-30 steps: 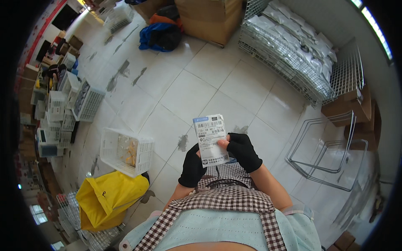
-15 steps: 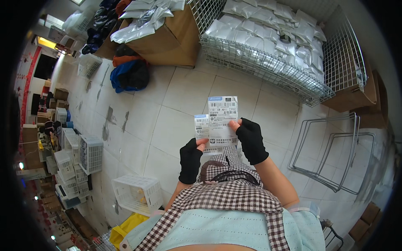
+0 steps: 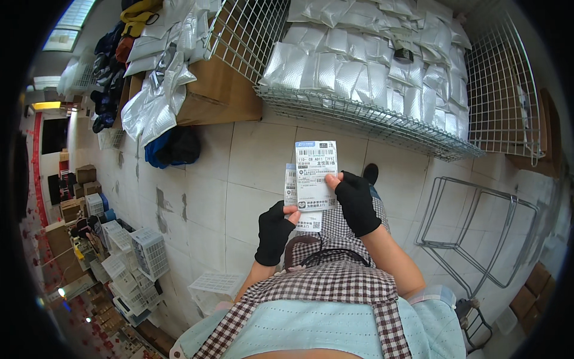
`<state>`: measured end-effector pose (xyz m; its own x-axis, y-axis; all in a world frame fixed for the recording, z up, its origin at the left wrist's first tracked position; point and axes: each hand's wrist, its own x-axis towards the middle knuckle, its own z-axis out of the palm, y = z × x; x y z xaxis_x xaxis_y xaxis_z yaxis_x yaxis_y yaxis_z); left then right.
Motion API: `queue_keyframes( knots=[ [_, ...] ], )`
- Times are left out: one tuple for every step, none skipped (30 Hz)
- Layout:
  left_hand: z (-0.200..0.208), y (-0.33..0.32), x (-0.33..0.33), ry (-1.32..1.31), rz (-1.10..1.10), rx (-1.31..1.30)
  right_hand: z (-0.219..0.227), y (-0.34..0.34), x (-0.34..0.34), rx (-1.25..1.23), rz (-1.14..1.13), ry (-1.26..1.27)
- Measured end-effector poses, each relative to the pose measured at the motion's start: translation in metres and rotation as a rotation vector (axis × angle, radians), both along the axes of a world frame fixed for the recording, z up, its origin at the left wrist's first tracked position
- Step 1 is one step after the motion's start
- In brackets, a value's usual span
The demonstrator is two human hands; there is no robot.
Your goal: The recorder matches shipping labels with white padded envelopes and sorts them into bins.
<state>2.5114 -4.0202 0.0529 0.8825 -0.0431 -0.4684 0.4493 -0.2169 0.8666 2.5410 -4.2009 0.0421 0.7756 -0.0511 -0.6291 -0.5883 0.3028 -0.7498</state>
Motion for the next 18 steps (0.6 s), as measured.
queue_keyframes(
  knots=[
    [-0.001,-0.006,0.011,0.019,0.002,-0.021,-0.004,-0.005,0.01,0.024,-0.006,-0.009],
    [-0.003,-0.01,0.021,0.027,-0.004,-0.011,-0.005,-0.01,0.021,0.033,-0.012,-0.001],
    [-0.007,-0.014,0.031,0.035,-0.014,-0.017,-0.006,-0.015,0.032,0.028,-0.005,-0.021],
    [-0.011,-0.02,0.04,0.044,-0.022,-0.024,-0.007,-0.022,0.042,0.021,0.005,-0.04],
    [-0.013,-0.027,0.05,0.053,-0.024,-0.015,-0.012,-0.031,0.052,0.03,0.003,-0.031],
    [-0.014,-0.035,0.061,0.06,-0.039,-0.022,-0.018,-0.04,0.062,0.055,0.026,0.0],
    [-0.017,-0.045,0.074,0.065,-0.053,-0.029,-0.025,-0.051,0.074,0.079,0.05,0.028],
    [-0.02,-0.056,0.086,0.069,-0.055,-0.02,-0.033,-0.061,0.085,0.088,0.049,0.032],
    [-0.022,-0.068,0.095,0.053,-0.052,0.05,-0.04,-0.071,0.095,0.104,0.044,0.072],
    [-0.028,-0.078,0.107,0.033,-0.052,0.123,-0.05,-0.081,0.106,0.122,0.037,0.108],
    [-0.035,-0.087,0.117,-0.004,-0.006,0.088,-0.061,-0.094,0.119,0.124,0.079,0.079],
    [-0.043,-0.096,0.129,-0.004,-0.013,0.097,-0.076,-0.108,0.135,0.133,0.072,0.08],
    [-0.053,-0.104,0.141,0.005,0.01,0.143,-0.094,-0.124,0.15,0.201,0.045,0.111],
    [-0.064,-0.111,0.155,0.013,0.03,0.187,-0.115,-0.14,0.164,0.268,0.014,0.141],
    [-0.074,-0.119,0.17,0.057,0.024,0.199,-0.138,-0.156,0.181,0.172,0.014,0.168],
    [-0.087,-0.125,0.184,0.068,0.021,0.215,-0.146,-0.163,0.2,0.09,0.007,0.125],
    [-0.102,-0.132,0.198,0.051,0.031,0.257,-0.151,-0.169,0.215,-0.099,0.151,-0.02],
    [-0.116,-0.137,0.211,0.033,0.041,0.299,-0.154,-0.176,0.228,-0.287,0.295,-0.168]
  ],
)
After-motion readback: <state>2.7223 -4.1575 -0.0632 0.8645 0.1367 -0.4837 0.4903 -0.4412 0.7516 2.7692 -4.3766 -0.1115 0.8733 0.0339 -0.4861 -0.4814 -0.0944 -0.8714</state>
